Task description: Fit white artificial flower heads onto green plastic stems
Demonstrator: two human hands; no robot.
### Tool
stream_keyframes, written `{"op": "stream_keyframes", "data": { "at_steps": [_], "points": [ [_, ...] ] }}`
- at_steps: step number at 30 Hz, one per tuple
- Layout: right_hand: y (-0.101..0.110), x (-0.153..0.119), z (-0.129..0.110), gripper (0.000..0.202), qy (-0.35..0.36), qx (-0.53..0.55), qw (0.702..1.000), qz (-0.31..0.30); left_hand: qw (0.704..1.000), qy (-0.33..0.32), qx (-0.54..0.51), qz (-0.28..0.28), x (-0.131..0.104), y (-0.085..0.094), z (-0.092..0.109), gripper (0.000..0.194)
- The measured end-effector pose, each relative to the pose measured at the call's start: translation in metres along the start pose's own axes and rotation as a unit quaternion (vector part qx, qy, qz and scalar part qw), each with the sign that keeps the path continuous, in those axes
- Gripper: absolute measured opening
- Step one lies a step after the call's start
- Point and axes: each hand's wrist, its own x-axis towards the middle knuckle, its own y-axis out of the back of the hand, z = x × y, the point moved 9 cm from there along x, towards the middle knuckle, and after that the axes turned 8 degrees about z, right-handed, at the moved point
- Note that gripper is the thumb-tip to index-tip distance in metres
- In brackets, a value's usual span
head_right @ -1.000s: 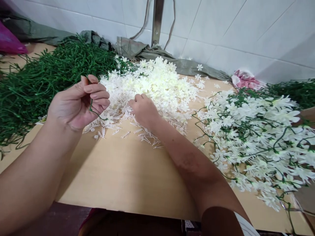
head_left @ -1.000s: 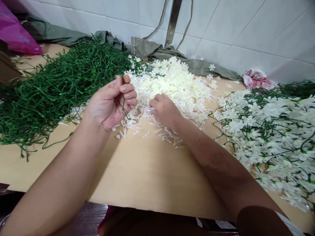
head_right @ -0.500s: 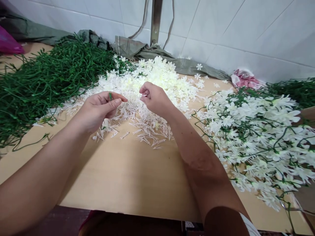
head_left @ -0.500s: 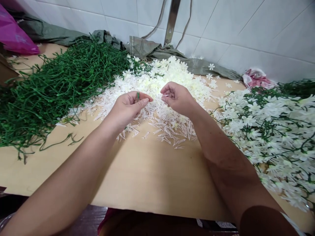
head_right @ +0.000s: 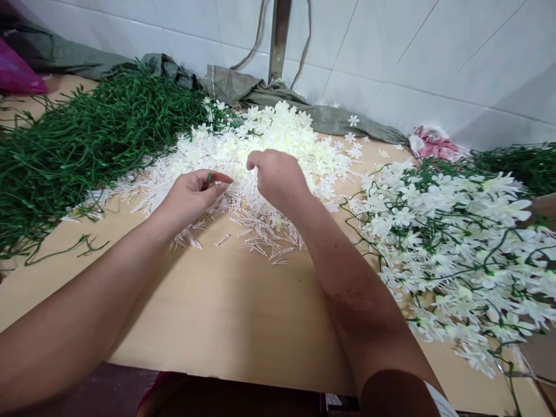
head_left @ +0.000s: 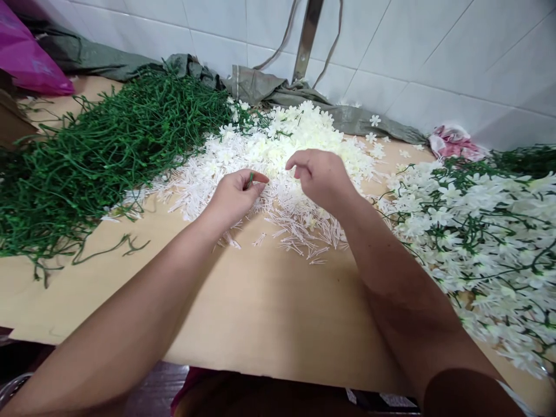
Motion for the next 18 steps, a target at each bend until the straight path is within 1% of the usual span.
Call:
{"op": "stream_keyframes", "data": {
  "at_steps": [2,4,7,11,14,18],
  "points": [
    [-0.014,-0.001,-0.003,0.033,0.017,-0.032,0.999,-0.014,1.000,0.002,0.011,-0.002,0.001,-0.002,-0.003,0.020],
    [-0.024,-0.002,-0.003,0.030,0.023,-0.064,0.998,-0.004,1.000,0.003,0.016,-0.004,0.002,-0.004,-0.004,0.019],
    [-0.035,-0.004,-0.003,0.023,0.036,-0.085,0.996,0.016,1.000,-0.007,0.021,-0.010,0.001,-0.006,-0.002,0.018],
    [-0.045,-0.007,-0.008,0.019,0.081,-0.084,0.993,0.000,1.000,-0.012,0.010,-0.011,0.000,-0.008,0.001,0.015],
    [-0.040,-0.005,-0.007,0.015,0.087,-0.057,0.995,0.000,1.000,-0.012,0.001,-0.001,0.000,-0.006,0.000,0.014],
    [-0.016,0.000,-0.006,0.010,0.054,0.046,0.996,0.044,1.000,-0.020,-0.001,0.008,0.001,-0.004,0.001,0.016]
  ]
}}
